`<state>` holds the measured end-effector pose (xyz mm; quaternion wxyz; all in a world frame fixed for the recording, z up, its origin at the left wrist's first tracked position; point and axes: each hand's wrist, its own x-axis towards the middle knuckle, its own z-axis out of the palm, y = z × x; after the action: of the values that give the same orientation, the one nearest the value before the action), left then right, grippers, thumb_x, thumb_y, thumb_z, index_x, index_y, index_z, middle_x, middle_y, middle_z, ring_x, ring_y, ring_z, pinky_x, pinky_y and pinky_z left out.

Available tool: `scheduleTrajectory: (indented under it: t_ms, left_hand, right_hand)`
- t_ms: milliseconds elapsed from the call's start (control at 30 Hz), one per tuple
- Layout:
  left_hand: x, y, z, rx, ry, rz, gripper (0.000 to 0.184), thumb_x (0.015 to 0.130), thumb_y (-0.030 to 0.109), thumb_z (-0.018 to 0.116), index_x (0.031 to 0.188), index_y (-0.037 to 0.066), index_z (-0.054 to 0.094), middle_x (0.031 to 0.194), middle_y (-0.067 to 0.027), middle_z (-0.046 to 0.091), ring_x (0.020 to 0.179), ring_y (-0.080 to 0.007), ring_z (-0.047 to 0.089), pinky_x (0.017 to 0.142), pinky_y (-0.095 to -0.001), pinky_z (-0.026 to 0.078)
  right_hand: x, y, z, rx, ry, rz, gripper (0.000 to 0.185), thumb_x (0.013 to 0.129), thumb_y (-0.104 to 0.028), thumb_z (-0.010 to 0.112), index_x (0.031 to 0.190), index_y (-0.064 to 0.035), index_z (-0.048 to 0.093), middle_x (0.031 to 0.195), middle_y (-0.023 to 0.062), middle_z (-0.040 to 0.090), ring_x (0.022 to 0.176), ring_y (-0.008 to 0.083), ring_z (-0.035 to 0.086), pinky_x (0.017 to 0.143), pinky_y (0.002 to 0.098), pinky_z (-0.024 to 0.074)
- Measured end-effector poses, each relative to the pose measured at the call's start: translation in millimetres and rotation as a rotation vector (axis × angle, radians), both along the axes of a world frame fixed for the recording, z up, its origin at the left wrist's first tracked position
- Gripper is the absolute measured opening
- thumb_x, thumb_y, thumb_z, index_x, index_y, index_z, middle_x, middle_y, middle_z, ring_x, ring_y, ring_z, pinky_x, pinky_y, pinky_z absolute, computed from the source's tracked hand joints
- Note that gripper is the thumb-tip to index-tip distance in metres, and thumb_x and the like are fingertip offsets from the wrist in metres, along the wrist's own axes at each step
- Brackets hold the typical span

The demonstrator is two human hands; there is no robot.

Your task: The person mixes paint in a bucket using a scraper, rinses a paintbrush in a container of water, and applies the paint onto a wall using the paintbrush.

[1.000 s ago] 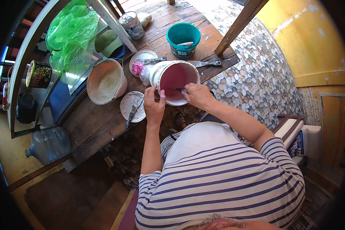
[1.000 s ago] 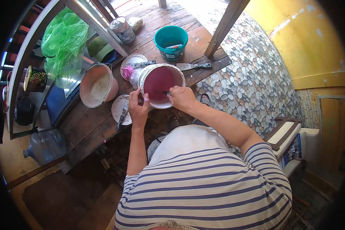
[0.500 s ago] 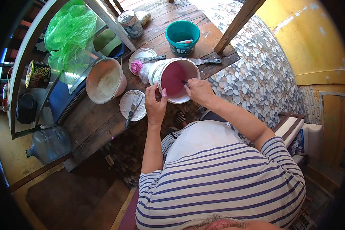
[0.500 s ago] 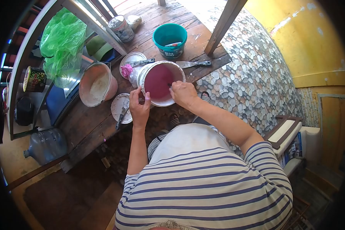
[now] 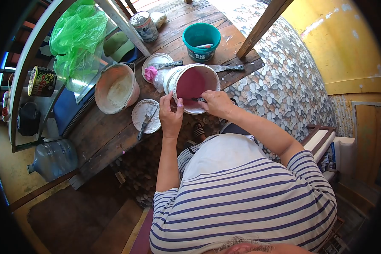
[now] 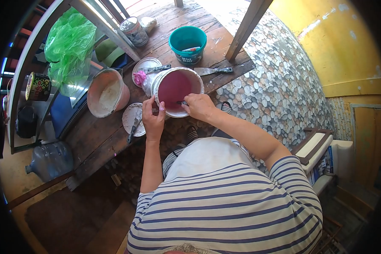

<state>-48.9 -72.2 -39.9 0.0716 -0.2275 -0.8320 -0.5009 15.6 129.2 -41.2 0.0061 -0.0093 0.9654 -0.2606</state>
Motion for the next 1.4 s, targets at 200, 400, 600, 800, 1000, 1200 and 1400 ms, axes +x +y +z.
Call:
scheduleTrajectory:
  t_ms: [200,400,600,800,1000,1200,1400]
  left_hand:
    - [0,-2,1,-0.027,0.011,-0.009,0.037,0.093,0.015,0.071,0.124,-0.002,0.062,0.107,-0.0150,0.061,0.092,-0.0293,0.064,0.080,-0.0380,0.054]
    - [1,2,4,-0.038,-0.003,-0.024,0.037,0.093,0.015,0.071,0.124,-0.002,0.062,0.106,-0.0146,0.061,0.088,-0.0279,0.064,0.078,-0.0373,0.054]
    - [-3,2,2,-0.017,0.004,-0.023,0.037,0.093,0.016,0.071,0.124,-0.002,0.062,0.106,-0.0143,0.061,0.089,-0.0275,0.064,0.079,-0.0369,0.054]
    - [-5,-1,0,-0.031,0.015,-0.003,0.037,0.093,0.017,0.071,0.124,-0.002,0.062,0.107,-0.0145,0.061,0.092,-0.0284,0.064,0.081,-0.0377,0.053]
    - [-3,1,5,-0.031,-0.002,-0.009,0.037,0.094,0.017,0.071,0.124,-0.002,0.062,0.107,-0.0150,0.062,0.092,-0.0291,0.064,0.082,-0.0379,0.053]
    - [-3,1,2,-0.022,-0.004,-0.009,0.037,0.093,0.016,0.071,0.124,-0.002,0.062,0.107,-0.0148,0.061,0.092,-0.0290,0.064,0.081,-0.0376,0.054]
    - [-2,1,5,0.003,-0.041,-0.018,0.037,0.093,0.016,0.071,0.124,-0.003,0.062,0.107,-0.0146,0.061,0.092,-0.0281,0.064,0.081,-0.0367,0.053]
  right_hand:
    - [-2,16,-1,0.211,-0.048,-0.030,0.024,0.093,-0.028,0.064,0.096,-0.0047,0.068,0.092,0.0141,0.069,0.086,0.0323,0.071,0.076,0.0426,0.0571]
    - [-10,22,13,0.254,0.012,-0.123,0.021,0.093,-0.026,0.064,0.095,-0.0055,0.066,0.091,0.0133,0.068,0.085,0.0313,0.071,0.073,0.0426,0.0574]
    - [-19,11,-2,0.237,0.144,-0.129,0.017,0.093,-0.024,0.065,0.092,-0.0064,0.064,0.088,0.0114,0.066,0.083,0.0304,0.070,0.070,0.0426,0.0572]
    - [1,6,-3,0.156,0.152,0.077,0.017,0.092,-0.023,0.067,0.095,-0.0072,0.064,0.086,0.0099,0.063,0.081,0.0321,0.069,0.066,0.0428,0.0568]
    - [-10,16,1,0.238,0.131,-0.146,0.018,0.096,-0.025,0.062,0.093,-0.0066,0.066,0.087,0.0129,0.066,0.081,0.0312,0.070,0.070,0.0423,0.0569]
    - [-5,12,-4,0.143,0.097,-0.076,0.023,0.095,-0.028,0.062,0.093,-0.0052,0.066,0.089,0.0153,0.068,0.080,0.0343,0.070,0.068,0.0447,0.0570]
    - [-13,12,-4,0.210,0.016,-0.195,0.025,0.094,-0.028,0.063,0.092,-0.0031,0.066,0.086,0.0178,0.069,0.078,0.0358,0.071,0.072,0.0445,0.0573]
